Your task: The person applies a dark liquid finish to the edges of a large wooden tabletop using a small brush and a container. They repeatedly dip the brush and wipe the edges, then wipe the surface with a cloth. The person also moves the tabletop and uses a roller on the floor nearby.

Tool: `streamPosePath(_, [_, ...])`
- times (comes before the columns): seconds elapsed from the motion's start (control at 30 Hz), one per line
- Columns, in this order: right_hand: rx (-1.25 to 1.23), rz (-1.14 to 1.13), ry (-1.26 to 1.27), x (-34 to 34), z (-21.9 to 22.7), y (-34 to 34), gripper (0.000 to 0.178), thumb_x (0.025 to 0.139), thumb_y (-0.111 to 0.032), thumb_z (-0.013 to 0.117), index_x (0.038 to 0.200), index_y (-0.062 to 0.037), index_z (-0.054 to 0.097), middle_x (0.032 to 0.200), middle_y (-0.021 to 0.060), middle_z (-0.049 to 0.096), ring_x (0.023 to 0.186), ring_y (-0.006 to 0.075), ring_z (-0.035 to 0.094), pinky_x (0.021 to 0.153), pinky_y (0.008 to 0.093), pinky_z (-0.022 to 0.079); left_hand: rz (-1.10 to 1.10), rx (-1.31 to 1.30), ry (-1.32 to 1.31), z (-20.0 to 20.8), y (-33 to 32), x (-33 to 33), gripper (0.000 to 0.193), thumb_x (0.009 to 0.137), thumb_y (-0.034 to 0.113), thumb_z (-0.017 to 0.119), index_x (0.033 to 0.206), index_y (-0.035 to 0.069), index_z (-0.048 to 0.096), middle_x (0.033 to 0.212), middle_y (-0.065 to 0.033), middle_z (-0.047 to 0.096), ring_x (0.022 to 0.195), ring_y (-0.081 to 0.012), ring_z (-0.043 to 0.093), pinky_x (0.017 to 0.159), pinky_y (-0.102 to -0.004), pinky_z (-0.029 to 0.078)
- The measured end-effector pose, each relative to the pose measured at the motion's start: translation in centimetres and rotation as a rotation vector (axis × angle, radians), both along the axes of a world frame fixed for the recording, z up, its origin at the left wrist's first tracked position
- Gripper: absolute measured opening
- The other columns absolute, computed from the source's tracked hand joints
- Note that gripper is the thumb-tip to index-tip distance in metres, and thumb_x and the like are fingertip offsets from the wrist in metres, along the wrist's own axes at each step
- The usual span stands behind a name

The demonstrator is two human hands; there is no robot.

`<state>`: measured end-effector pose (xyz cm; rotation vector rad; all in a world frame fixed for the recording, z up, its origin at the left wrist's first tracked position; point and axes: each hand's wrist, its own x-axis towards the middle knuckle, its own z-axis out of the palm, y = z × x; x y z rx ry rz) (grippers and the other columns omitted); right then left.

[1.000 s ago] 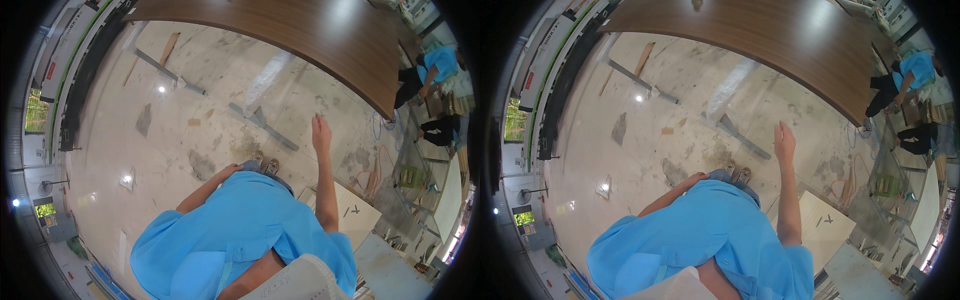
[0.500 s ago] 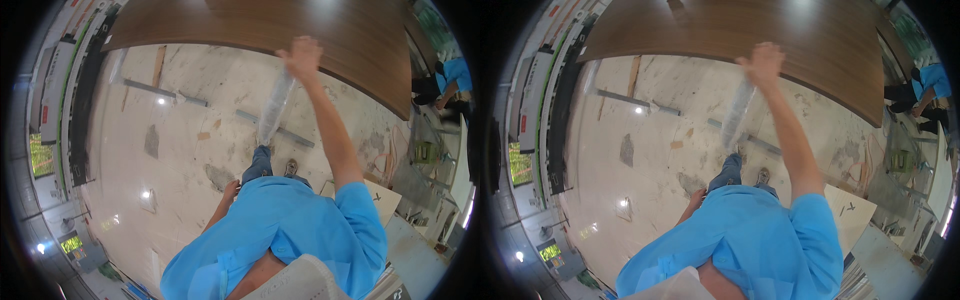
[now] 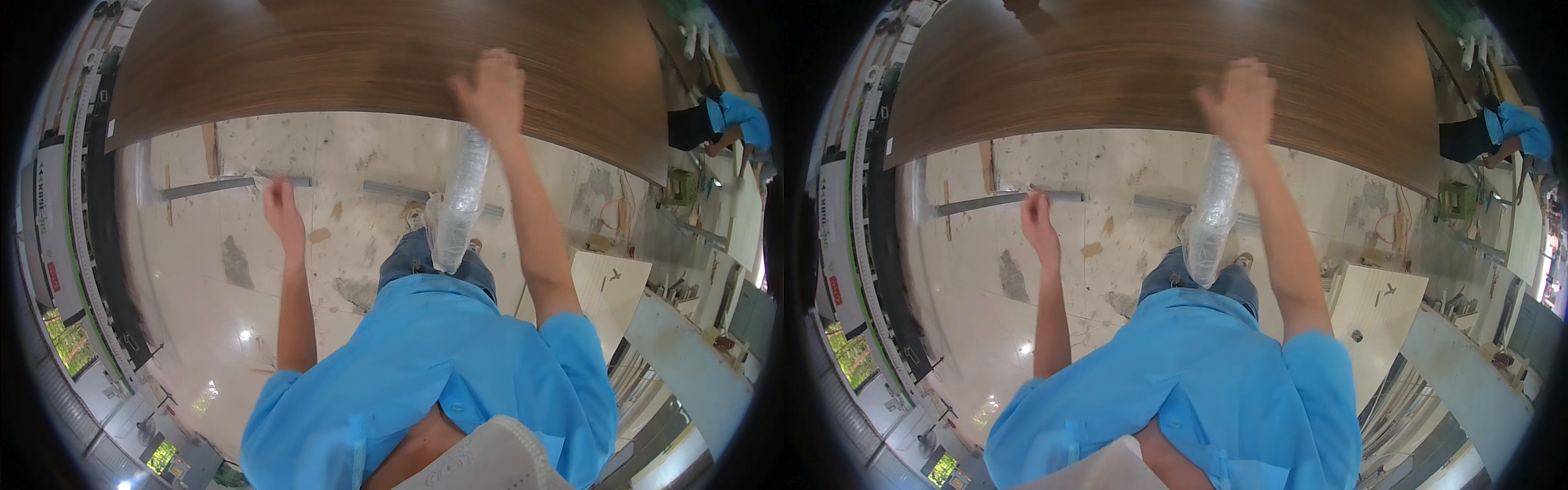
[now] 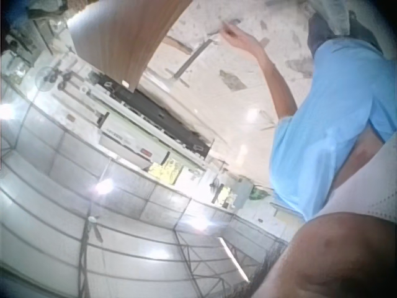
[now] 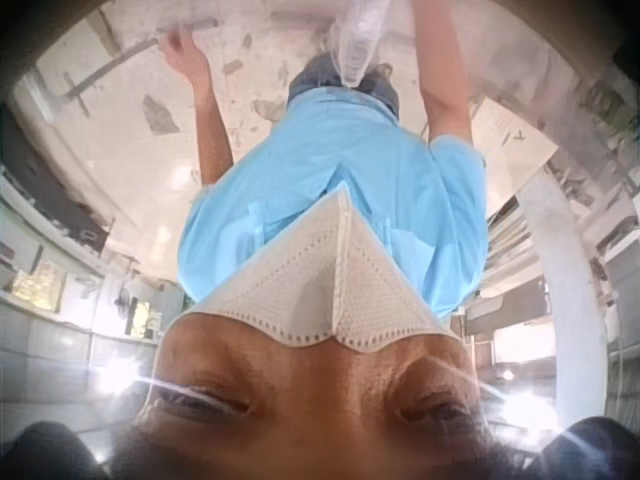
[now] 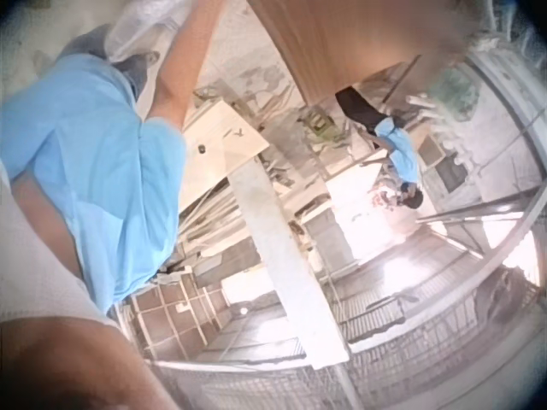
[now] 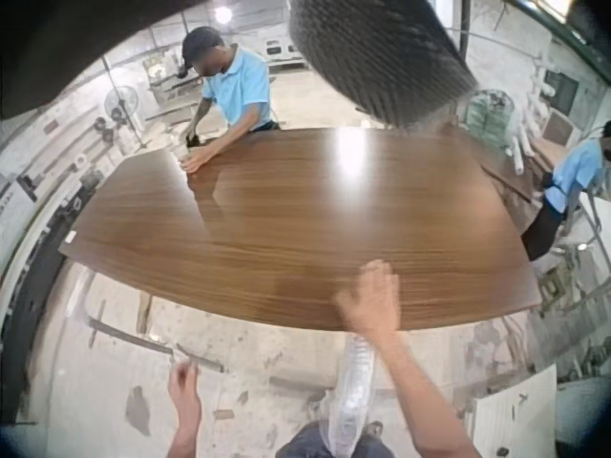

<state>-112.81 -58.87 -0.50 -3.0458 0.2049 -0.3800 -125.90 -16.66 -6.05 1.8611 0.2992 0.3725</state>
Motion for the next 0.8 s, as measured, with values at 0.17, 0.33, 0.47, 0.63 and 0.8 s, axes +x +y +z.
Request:
streamPosePath(0.17, [0.506, 0.722, 0.126, -6.4, -1.0, 12.9, 0.069, 0.103, -0.053, 0.062, 0.156, -0.0094, 0.052, 0.166, 0.0164, 0.044, 0.157, 0.0362, 0.036, 0.13, 0.0513, 0.029, -0.439, 0.409, -0.257, 5.5, -8.6, 18.3, 0.038, 0.102, 0.024, 0.072, 0.135, 0.007, 0.068, 0.141, -0.0129, 0.068, 0.131, -0.0314, 0.062, 0.112, -0.0402, 0.048])
streamPosePath(0.33, [0.658, 0.622, 0.036, -8.0, 1.8, 2.6, 0.042, 0.101, -0.031, 0.071, 0.139, -0.0141, 0.07, 0.153, 0.0113, 0.06, 0.15, 0.0329, 0.048, 0.124, 0.0479, 0.04, -0.396, 1.09, -0.171, 3.9, -11.1, 26.5, 0.062, 0.106, 0.056, 0.056, 0.154, 0.017, 0.056, 0.163, -0.0127, 0.05, 0.151, -0.039, 0.043, 0.126, -0.054, 0.032])
streamPosePath(0.47, [0.132, -0.087, -0.149, -5.0, 1.9, -13.9, 0.055, 0.106, -0.036, 0.064, 0.147, -0.0007, 0.058, 0.159, 0.0213, 0.052, 0.154, 0.0402, 0.04, 0.126, 0.0491, 0.033, -0.386, 1.039, -0.204, 2.4, -11.1, 26.8, 0.066, 0.107, 0.061, 0.048, 0.158, 0.02, 0.051, 0.167, -0.0104, 0.046, 0.155, -0.039, 0.038, 0.128, -0.0562, 0.027])
streamPosePath(0.63, [-0.028, -0.376, 0.015, -0.3, -1.6, -17.9, 0.085, 0.106, -0.059, 0.051, 0.159, 0.0057, 0.04, 0.166, 0.029, 0.038, 0.157, 0.0446, 0.031, 0.129, 0.053, 0.025, -0.365, 1.022, -0.176, 2.9, -11.8, 26.3, 0.063, 0.107, 0.058, 0.05, 0.158, 0.021, 0.051, 0.168, -0.0071, 0.045, 0.157, -0.0362, 0.036, 0.129, -0.0538, 0.025])
streamPosePath(0.8, [0.064, 0.118, -0.052, 4.3, -2.4, -0.5, 0.084, 0.108, -0.062, 0.043, 0.166, -0.003, 0.034, 0.175, 0.0214, 0.025, 0.164, 0.0385, 0.018, 0.134, 0.0499, 0.012, -0.367, 1.001, -0.131, 3.5, -11.9, 26.5, 0.059, 0.109, 0.053, 0.049, 0.158, 0.022, 0.052, 0.168, -0.0044, 0.045, 0.157, -0.0331, 0.036, 0.13, -0.0516, 0.023])
